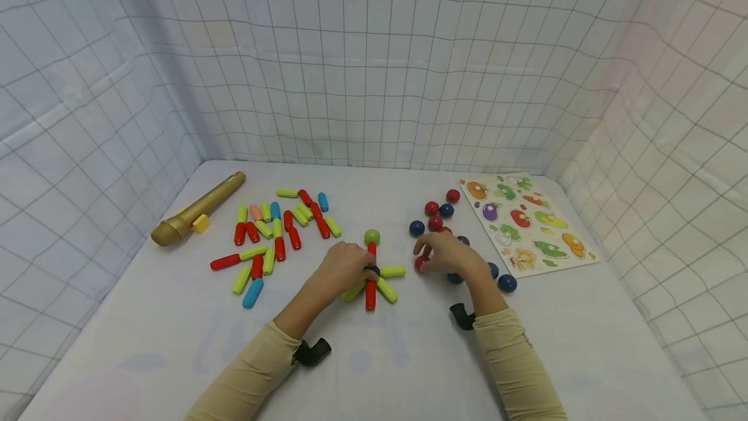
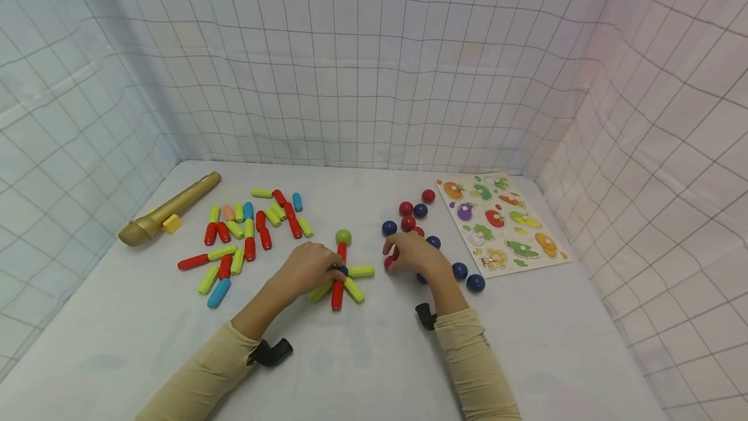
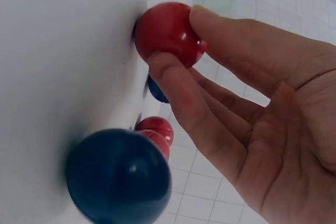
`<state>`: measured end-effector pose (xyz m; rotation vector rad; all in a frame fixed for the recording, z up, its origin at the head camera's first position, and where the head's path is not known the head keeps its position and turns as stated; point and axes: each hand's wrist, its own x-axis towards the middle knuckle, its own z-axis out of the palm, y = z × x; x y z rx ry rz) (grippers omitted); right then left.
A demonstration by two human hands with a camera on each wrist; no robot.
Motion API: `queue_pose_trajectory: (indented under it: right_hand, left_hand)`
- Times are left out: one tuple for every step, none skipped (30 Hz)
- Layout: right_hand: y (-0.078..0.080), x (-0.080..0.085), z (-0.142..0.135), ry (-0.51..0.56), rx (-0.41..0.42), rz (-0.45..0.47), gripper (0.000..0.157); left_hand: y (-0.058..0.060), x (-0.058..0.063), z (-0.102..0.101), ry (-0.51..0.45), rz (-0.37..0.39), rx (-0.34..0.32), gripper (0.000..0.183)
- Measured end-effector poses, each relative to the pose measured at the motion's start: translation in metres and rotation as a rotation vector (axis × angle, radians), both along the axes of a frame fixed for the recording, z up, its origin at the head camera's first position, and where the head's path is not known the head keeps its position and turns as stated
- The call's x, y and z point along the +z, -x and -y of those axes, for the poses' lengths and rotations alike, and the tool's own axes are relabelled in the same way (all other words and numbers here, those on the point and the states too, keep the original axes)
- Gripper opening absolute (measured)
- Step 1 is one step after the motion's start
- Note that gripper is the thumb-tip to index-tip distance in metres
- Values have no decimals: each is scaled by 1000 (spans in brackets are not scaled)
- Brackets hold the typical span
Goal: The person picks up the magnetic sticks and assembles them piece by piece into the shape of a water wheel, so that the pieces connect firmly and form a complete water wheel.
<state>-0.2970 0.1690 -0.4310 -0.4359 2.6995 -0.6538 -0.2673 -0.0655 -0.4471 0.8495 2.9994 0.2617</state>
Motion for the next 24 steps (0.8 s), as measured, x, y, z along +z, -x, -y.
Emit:
queue_pose_trajectory:
  right_hand:
    - [0,0,2,10,6,15,26]
    - [0,-1,3,22,12,28,27]
    - [0,-1,5,31,22,36,27]
    - [0,-2,6,39,31,44,28]
    - [0,-2,7,44,41,49,28]
    - [-1,-3,9,47,48,53,28]
    - [-1,-3,9,50,53,57,29]
    - [-1,-3,10,51,56,59,29]
    - [-2,-2,11,49,59,59,29]
    - [-2,-2,11,47,58,60,29]
    - [-3,-2,11,49,54,64,29]
    - [-3,-2,12,51,52,63,29]
    - [-3,-2,12,51,49,62,29]
    - [-3,-2,12,51,47,62,29]
    - [-4,-1,12,49,44,63,29]
    - [-4,-1,12,47,41,64,29]
    - [-4,0,12,44,39,66,29]
    - [-5,0,13,41,37,66,30]
    - [-5,1,13,39,34,69,29]
    - [-5,1,13,38,33,71,29]
    - [-6,1,13,37,33,72,29]
    - [-6,1,13,38,34,73,29]
    - [-6,1,13,40,36,72,29]
    - [-5,0,13,42,37,71,29]
  left_hand:
    - [0,0,0,0,1,-1,20]
    - [0,0,0,0,1,-2,20]
    - [0,1,1,-1,2,-2,21]
    - [0,1,1,0,1,-3,21]
    - [-1,1,0,2,1,-4,21]
    - [-1,1,0,2,2,-5,21]
    - [-1,1,0,1,3,-6,22]
    - [0,1,0,1,6,-7,22]
    - [1,1,1,-3,17,-7,22]
    - [2,1,1,-10,38,-4,23]
    - [4,1,2,-23,63,3,24]
    - [7,0,5,-43,91,11,25]
    - [10,0,8,-65,124,25,25]
    - [15,0,12,-93,157,44,27]
    - [20,0,17,-124,194,65,28]
    - [25,-1,22,-156,227,83,30]
    - [30,-2,28,-185,253,101,32]
    - [34,-4,34,-215,275,114,33]
    - [38,-6,39,-239,294,128,34]
    - [41,-7,43,-260,313,138,37]
    - [43,-9,47,-275,329,145,39]
    - [46,-11,50,-284,335,150,42]
    - [47,-12,52,-283,334,156,44]
    - [49,-13,54,-281,334,165,47]
